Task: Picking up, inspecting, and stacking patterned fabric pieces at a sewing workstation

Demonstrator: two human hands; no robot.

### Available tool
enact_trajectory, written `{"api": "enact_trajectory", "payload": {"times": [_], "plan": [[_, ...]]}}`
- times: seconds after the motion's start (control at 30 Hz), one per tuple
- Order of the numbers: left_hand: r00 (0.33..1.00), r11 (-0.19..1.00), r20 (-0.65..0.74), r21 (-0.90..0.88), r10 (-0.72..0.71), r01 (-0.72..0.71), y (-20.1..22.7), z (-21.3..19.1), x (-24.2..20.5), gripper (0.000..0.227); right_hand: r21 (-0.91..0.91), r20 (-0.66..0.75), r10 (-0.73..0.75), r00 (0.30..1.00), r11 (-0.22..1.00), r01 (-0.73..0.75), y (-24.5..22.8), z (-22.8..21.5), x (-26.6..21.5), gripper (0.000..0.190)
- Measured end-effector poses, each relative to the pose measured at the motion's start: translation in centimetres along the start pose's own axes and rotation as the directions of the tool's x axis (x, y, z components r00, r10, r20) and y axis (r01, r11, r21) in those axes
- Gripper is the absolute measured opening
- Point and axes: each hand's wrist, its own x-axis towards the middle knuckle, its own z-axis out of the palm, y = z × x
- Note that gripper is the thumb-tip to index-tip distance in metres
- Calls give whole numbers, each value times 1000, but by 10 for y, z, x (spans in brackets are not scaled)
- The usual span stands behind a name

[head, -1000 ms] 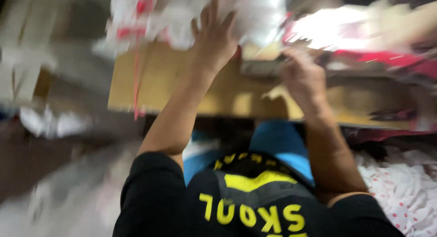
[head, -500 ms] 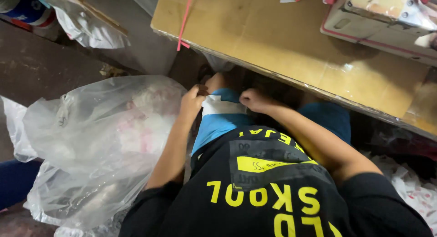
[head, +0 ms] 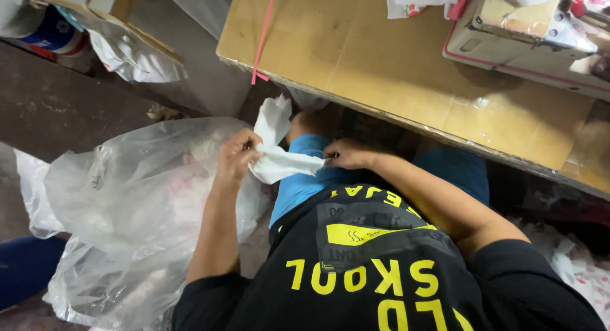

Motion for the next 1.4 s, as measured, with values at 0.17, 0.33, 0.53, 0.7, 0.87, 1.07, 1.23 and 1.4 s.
{"api": "enact_trajectory", "payload": {"times": [0.17, 0.33, 0.53, 0.7, 0.87, 1.07, 1.23, 1.4], "plan": [[999, 987, -21, 154, -37, 40, 36, -26, -23, 31, -12, -434, -410, 803, 893, 449, -46, -47, -62, 18], [977, 778, 61, 596, 203, -199, 130, -22, 10, 13, 210, -450, -407, 795, 817, 537, -81, -84, -150, 18], [840, 461, 112, 794, 530, -397, 215, 21, 106, 13, 376, -620, -428, 657, 573, 728, -109, -96, -191, 28], [660, 644, -182, 512, 728, -569, 275, 118, 194, 31, -52, -815, -431, 388, 720, 692, -149, -144, -227, 28], [966, 878, 126, 405, 225, -257, 229, 144, 144, 55, -250, -889, -310, 339, 946, 209, -83, -186, -216, 17], [718, 739, 192, 281, -669, 612, 51, 106, 81, 50, -209, -854, -131, 503, 973, -101, -61, -169, -208, 16], [733, 592, 271, -449, -624, 669, -20, 133, 97, 42, -234, -818, -60, 572, 943, -235, -73, -164, -206, 27], [801, 641, 140, -528, -582, 558, 29, 136, 95, 28, -360, -795, 13, 606, 794, -490, -98, -138, -213, 55]]}}
